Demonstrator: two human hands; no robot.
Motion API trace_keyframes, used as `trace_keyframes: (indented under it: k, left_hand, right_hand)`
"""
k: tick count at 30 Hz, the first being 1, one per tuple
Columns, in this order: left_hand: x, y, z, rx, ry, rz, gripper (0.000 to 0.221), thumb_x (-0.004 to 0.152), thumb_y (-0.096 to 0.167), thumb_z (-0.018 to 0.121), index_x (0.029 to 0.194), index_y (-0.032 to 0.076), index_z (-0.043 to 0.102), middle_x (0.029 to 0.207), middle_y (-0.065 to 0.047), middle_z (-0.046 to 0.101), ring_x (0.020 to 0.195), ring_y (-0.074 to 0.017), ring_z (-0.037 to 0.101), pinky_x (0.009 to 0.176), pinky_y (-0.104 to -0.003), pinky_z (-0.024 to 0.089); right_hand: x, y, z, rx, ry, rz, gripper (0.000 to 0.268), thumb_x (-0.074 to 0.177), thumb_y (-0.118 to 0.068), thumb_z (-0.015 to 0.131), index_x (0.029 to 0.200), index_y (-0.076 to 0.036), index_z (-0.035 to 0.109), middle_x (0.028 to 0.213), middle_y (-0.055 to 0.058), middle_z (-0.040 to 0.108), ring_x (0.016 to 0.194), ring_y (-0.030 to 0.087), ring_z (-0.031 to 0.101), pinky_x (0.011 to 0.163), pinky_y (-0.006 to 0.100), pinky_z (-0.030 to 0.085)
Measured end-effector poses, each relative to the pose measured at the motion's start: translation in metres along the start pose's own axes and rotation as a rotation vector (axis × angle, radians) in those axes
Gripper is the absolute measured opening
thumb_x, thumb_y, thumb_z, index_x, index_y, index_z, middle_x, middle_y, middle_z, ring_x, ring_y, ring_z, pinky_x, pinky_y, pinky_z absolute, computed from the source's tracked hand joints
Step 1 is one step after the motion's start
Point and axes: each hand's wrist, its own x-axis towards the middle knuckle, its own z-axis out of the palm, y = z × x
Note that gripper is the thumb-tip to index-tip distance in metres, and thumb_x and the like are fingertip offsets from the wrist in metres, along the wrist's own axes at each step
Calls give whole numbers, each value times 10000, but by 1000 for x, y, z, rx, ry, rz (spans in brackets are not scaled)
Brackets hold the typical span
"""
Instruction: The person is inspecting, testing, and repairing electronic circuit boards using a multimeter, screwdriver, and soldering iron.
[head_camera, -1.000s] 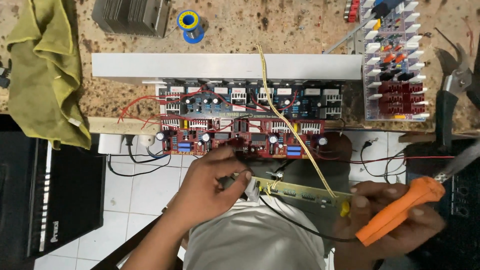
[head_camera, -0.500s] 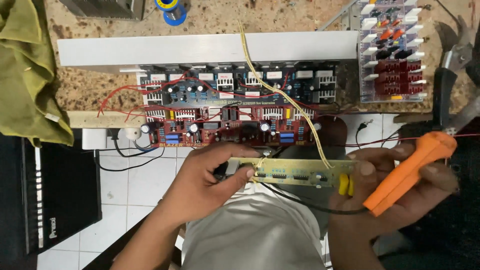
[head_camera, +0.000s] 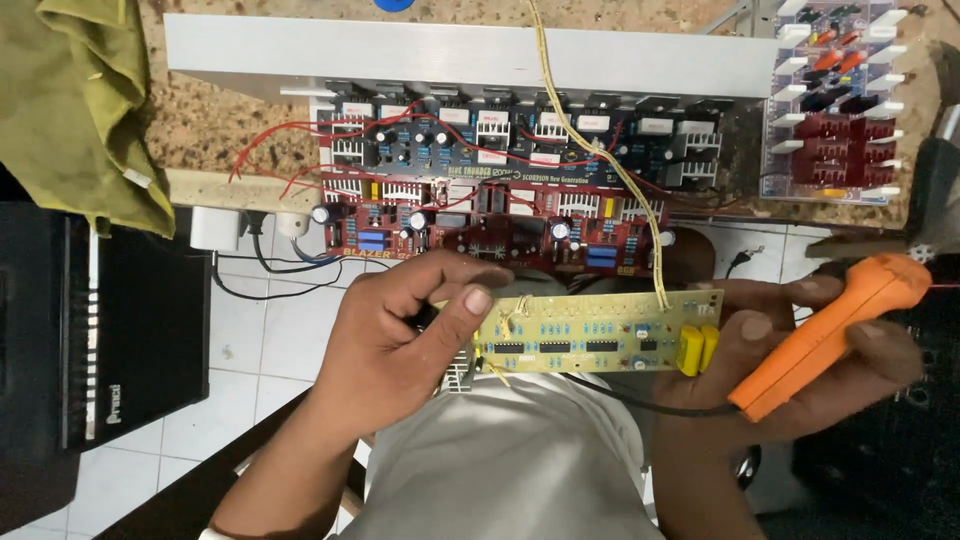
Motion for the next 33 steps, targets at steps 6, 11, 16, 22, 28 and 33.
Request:
trace_keyframes:
  k: [6,11,16,22,28,33]
  left_hand:
    - [-8,13,-7,-20,93,66,317,1021,292,570,1140,42,725,647,80,442,641,-48,442,671,-210,427]
    - [-11,18,-9,-48,197,92,323,1023,287,550,1110,21,710,848,-19,640,740,-110,620,730,-244,517]
    - [-14,24,-7,-68,259,76,333,1027,283,518,1067,5,697,1058,-96,743,760,-150,733,723,-244,552]
    - [-14,23,-7,-137,280,55,365,1019,321,525,1066,15,718,764,-103,743,682,-130,680,665,-245,506]
    - [-12,19,-7,-112,281,52,397,1020,344,504,1017,10,718,789,-103,759,733,-128,675,722,-263,528]
    - [-12,16,-6,-148,306,18,345,1024,334,510,902,56,673,850,-128,778,686,-121,690,664,-254,537]
  right_hand:
    - [-10,8,-5,136,-12,-19,448,1092,62,551,1387,-250,423,1609,77,376,1279,141,510,929,330,560]
    - [-23,43,-46,550,102,264,530,1028,43,549,1459,-260,494,1377,96,518,997,224,507,805,353,562]
    - [-32,12,-21,327,23,157,548,1038,170,586,1339,-281,507,1667,23,390,1360,146,535,949,289,581]
    - [-24,17,-28,159,-77,-29,469,1043,128,603,1309,-220,438,1600,59,419,1250,228,537,1025,348,573]
    - [-28,12,-27,106,-73,-59,495,1042,139,546,1353,-208,379,1522,107,410,1296,197,517,1011,331,536]
    - [-32,2,-21,189,-48,-43,494,1024,107,482,1381,-223,393,1510,77,501,1068,332,613,1012,297,460]
